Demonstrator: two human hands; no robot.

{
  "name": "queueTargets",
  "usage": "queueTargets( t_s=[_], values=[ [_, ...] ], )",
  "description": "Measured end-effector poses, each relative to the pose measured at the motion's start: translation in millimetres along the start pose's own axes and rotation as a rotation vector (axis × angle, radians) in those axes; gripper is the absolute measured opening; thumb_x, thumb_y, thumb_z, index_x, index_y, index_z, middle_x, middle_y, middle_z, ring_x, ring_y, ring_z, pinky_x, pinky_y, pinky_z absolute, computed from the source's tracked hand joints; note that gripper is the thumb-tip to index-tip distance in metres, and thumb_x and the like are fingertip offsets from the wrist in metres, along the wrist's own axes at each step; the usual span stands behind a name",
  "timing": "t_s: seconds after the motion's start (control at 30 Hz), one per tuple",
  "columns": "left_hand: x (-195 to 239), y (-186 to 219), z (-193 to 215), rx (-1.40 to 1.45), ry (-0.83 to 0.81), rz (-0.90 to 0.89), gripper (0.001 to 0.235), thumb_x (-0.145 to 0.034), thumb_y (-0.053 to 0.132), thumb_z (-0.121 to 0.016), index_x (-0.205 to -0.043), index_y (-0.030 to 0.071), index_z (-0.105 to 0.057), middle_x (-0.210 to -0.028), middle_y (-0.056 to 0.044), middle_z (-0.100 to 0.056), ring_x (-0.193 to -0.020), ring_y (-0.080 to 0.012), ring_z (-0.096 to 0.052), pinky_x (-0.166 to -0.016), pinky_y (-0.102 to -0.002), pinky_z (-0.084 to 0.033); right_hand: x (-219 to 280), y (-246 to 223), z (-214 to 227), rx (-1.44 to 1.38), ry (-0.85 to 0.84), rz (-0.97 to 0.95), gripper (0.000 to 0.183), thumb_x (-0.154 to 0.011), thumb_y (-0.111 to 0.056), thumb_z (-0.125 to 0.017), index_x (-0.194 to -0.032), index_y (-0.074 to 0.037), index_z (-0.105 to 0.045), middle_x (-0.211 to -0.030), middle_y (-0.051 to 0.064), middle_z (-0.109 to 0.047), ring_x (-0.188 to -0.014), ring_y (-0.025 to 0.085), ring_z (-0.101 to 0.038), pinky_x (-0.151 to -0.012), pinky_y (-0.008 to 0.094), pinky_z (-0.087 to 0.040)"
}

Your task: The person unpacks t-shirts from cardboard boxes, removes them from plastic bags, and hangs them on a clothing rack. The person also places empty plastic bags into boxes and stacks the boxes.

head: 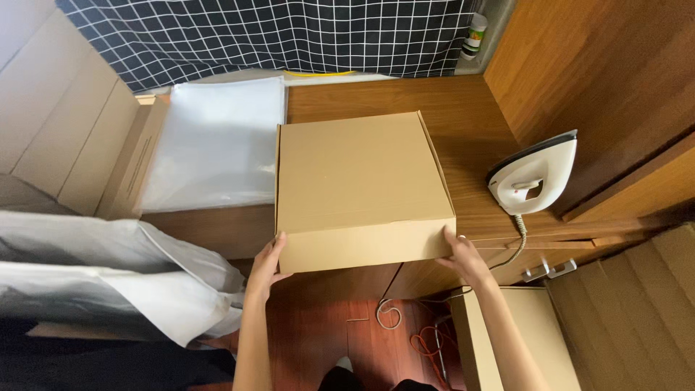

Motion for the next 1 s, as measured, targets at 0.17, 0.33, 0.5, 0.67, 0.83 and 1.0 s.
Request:
queueTargets(
  t_s=[0.17,0.33,0.5,0.67,0.83,1.0],
  values=[
    [-3.6,-15.6,5.0,-0.338,0.193,-0.032,0.075,-0.084,0.057,-0.041,-0.125,-0.006,-0.040,-0.117,-0.031,-0.047,-0.084,-0.0348,-0.062,-0.062,-0.032,-0.056,7.1,-12.9,26.4,1.152,0.102,0.175,0.062,-0.079,-0.058,-0.043,-0.093,-0.003,-0.065,-0.094,0.023,-0.064,-0.097,0.041,-0.056,-0.088,0.049,-0.043],
    [8.3,-5.0,2.9,-0.235,0.236,-0.187,0.069,-0.090,0.047,-0.035,-0.120,-0.015,-0.039,-0.095,-0.039,-0.054,-0.067,-0.0359,-0.063,-0.056,-0.034,-0.055,23.4,-51.9,33.9,1.237,0.141,0.341,0.064,-0.084,-0.058,-0.035,-0.086,-0.002,-0.066,-0.090,0.024,-0.064,-0.096,0.041,-0.057,-0.086,0.050,-0.042],
    [41.8,58.5,-5.7,-0.035,0.205,-0.403,0.076,-0.090,0.053,-0.019,-0.119,-0.013,-0.041,-0.098,-0.034,-0.056,-0.082,-0.0390,-0.060,-0.070,-0.044,-0.050,114.7,-145.4,-27.2,0.682,0.097,0.545,0.056,-0.093,-0.046,-0.038,-0.092,0.006,-0.062,-0.091,0.023,-0.062,-0.095,0.028,-0.054,-0.083,0.043,-0.038],
    [10.4,132.3,-6.1,0.207,0.049,-0.646,0.075,-0.085,0.060,-0.004,-0.106,0.006,-0.050,-0.114,-0.016,-0.054,-0.120,-0.0303,-0.040,-0.103,-0.050,-0.020,67.3,-195.6,-65.6,-0.067,-0.240,0.745,0.051,-0.091,-0.051,-0.024,-0.114,-0.008,-0.039,-0.105,0.017,-0.055,-0.107,0.028,-0.051,-0.090,0.041,-0.040],
    [-65.9,201.7,5.0,0.323,-0.003,-0.737,0.048,-0.092,0.048,-0.022,-0.093,0.010,-0.053,-0.106,-0.012,-0.059,-0.113,-0.0241,-0.048,-0.097,-0.043,-0.031,-44.8,-255.3,-91.9,-0.378,-0.336,0.672,0.029,-0.092,-0.042,-0.038,-0.105,-0.018,-0.046,-0.093,0.006,-0.062,-0.091,0.016,-0.061,-0.088,0.029,-0.045],
    [-155.2,248.7,8.9,0.345,-0.025,-0.749,0.033,-0.093,0.036,-0.036,-0.091,0.010,-0.055,-0.100,-0.012,-0.062,-0.102,-0.0222,-0.056,-0.087,-0.040,-0.042,-124.2,-276.5,-123.4,-0.304,-0.385,0.562,0.030,-0.091,-0.042,-0.040,-0.110,-0.018,-0.038,-0.119,0.013,-0.053,-0.113,0.023,-0.052,-0.094,0.033,-0.040]
  ],
)
Point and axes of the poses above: each hand's wrist, its own x-axis away from the middle knuckle, its own z-axis out of the back of the hand, y = z × x, the point moved 5 cm from there along -x, towards the middle knuckle
